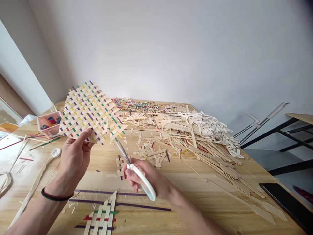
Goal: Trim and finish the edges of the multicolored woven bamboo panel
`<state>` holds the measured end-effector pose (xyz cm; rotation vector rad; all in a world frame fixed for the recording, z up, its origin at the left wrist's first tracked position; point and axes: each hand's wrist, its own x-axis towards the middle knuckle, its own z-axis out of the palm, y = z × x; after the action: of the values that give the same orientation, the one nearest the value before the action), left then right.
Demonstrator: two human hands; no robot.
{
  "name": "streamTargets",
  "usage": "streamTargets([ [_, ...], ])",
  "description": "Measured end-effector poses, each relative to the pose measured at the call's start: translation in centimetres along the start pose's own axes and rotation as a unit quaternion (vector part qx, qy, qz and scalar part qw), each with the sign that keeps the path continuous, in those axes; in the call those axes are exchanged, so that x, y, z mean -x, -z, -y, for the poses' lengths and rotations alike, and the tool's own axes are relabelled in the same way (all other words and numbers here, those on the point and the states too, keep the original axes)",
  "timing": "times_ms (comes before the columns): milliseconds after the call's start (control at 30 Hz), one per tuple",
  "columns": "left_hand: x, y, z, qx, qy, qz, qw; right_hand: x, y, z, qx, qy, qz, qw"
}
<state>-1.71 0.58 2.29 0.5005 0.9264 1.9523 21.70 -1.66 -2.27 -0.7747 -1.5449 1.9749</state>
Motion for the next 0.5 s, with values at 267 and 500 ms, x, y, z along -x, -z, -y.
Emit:
streamTargets([
  [267,1.3,-0.6,0.4,-0.015,0.019,-0.004,1.0,-0.1,-0.8,0.2,-0.046,0.004,-0.002,0.999],
  [500,1.0,-0.6,0.3,-0.023,0.024,-0.007,0.999,-0.5,0.0,-0.1,-0.057,0.023,-0.151,0.987],
])
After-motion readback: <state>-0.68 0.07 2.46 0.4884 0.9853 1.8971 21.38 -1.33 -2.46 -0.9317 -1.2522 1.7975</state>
